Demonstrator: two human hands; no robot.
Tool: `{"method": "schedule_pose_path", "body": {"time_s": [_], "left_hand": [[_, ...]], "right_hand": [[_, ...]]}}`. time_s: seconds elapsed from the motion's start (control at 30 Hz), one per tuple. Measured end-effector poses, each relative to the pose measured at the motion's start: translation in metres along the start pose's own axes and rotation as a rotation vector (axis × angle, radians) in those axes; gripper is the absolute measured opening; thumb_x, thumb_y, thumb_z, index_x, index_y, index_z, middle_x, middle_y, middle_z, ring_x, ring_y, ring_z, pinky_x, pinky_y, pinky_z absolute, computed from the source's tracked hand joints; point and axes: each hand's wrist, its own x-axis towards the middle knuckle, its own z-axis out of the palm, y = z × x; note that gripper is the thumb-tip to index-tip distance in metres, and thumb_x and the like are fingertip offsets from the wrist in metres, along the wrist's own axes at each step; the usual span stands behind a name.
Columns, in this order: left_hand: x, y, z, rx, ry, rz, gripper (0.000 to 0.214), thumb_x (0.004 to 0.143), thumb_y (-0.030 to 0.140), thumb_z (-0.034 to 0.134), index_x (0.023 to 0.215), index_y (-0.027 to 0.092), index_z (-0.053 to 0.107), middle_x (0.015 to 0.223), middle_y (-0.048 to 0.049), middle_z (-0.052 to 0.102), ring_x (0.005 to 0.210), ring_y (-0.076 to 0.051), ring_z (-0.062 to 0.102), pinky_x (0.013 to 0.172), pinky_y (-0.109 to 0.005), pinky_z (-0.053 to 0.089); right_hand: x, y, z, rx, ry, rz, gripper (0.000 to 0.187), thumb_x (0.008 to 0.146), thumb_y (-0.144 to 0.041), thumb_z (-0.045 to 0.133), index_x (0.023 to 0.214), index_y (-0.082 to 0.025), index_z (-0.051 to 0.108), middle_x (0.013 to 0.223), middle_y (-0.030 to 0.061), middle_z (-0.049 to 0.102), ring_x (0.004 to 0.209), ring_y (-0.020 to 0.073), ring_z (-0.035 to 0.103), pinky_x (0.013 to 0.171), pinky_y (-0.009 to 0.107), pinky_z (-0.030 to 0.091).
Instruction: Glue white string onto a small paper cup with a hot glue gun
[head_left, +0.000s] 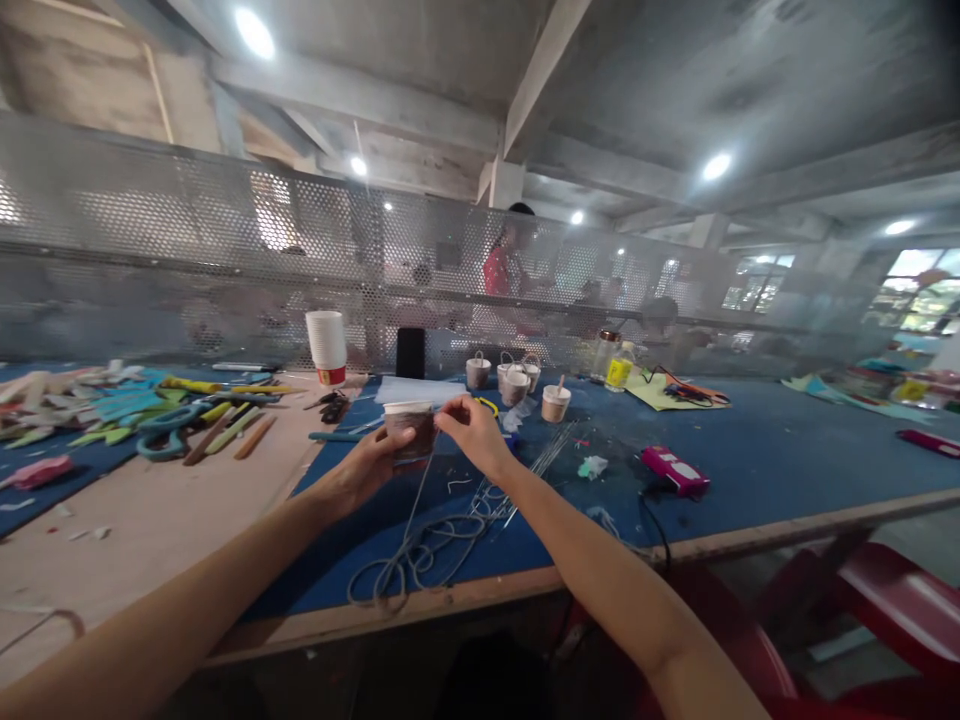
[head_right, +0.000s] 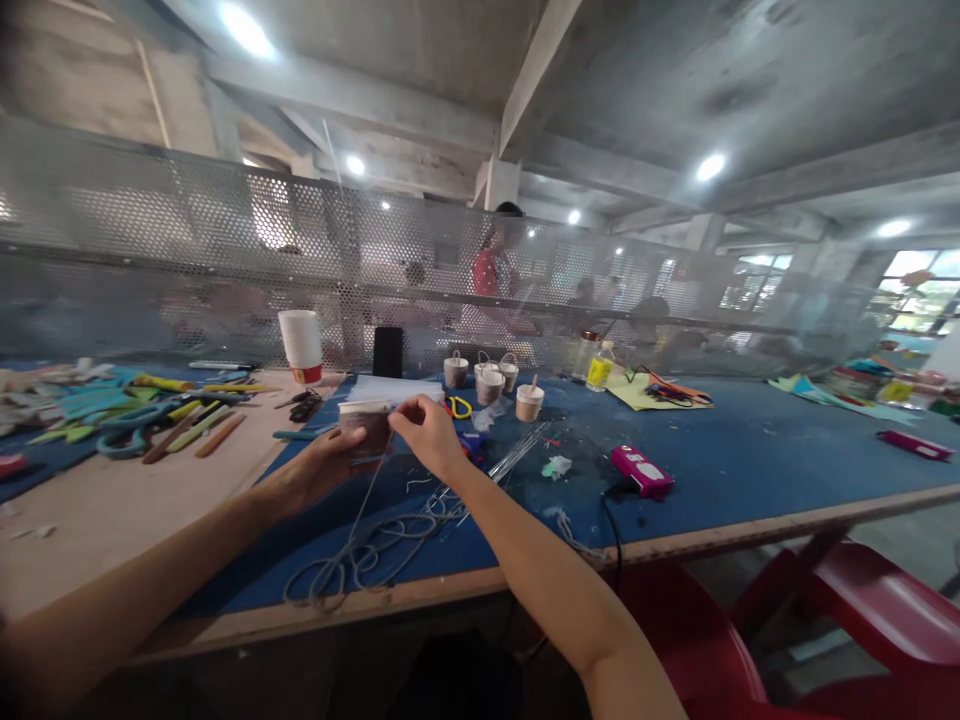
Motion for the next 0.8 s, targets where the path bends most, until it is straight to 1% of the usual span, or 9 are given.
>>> {"method": "schedule_pose_path", "body": {"time_s": [0.1, 0.23, 0.4, 0.57, 0.8], "left_hand": [[-0.0006, 0.0005, 0.0012, -0.002, 0.0, -0.005, 0.043, 0.078, 0.029, 0.076, 0.12, 0.019, 0.07, 0.121, -0.0126, 0.073, 0.111, -0.031, 0.067, 0.088, -0.039, 0.055], [-0.0012, 0.0011, 0.0011, 0.002, -0.008, -0.018, 0.039, 0.082, 0.028, 0.074, 0.12, 0.02, 0.071, 0.124, -0.0125, 0.072, 0.108, -0.03, 0.069, 0.09, -0.04, 0.055], [-0.0007, 0.0001, -0.0004, -0.008, -0.02, -0.003, 0.041, 0.082, 0.028, 0.074, 0.121, 0.018, 0.071, 0.126, -0.0133, 0.071, 0.112, -0.03, 0.067, 0.091, -0.04, 0.055], [0.0001, -0.0005, -0.0012, 0.011, -0.03, 0.006, 0.04, 0.081, 0.032, 0.074, 0.119, 0.021, 0.072, 0.127, -0.0115, 0.071, 0.118, -0.032, 0.064, 0.092, -0.041, 0.055], [-0.0019, 0.0017, 0.0005, 0.002, -0.023, -0.002, 0.041, 0.08, 0.03, 0.075, 0.119, 0.019, 0.073, 0.126, -0.0129, 0.072, 0.116, -0.033, 0.066, 0.089, -0.039, 0.056]], "right_hand": [[0.0011, -0.0013, -0.0014, 0.062, 0.011, 0.01, 0.015, 0.083, -0.035, 0.063, 0.082, -0.02, 0.06, 0.076, -0.0012, 0.068, 0.076, 0.0157, 0.065, 0.076, 0.027, 0.05], [0.0013, -0.0003, -0.0015, 0.098, 0.031, 0.021, 0.017, 0.083, -0.037, 0.063, 0.082, -0.02, 0.06, 0.075, -0.0011, 0.067, 0.074, 0.0154, 0.066, 0.076, 0.027, 0.05], [0.0006, -0.0011, -0.002, 0.06, 0.034, 0.022, 0.017, 0.084, -0.037, 0.063, 0.081, -0.02, 0.06, 0.076, -0.0007, 0.067, 0.075, 0.0157, 0.065, 0.076, 0.027, 0.05], [-0.0005, -0.0045, -0.0032, 0.025, 0.041, 0.015, 0.016, 0.083, -0.036, 0.063, 0.079, -0.02, 0.06, 0.074, -0.001, 0.066, 0.071, 0.0148, 0.061, 0.072, 0.026, 0.048], [-0.0009, -0.0053, -0.0035, -0.014, 0.049, 0.013, 0.015, 0.082, -0.033, 0.062, 0.077, -0.02, 0.06, 0.073, -0.0014, 0.066, 0.071, 0.0151, 0.061, 0.071, 0.026, 0.047]]}}
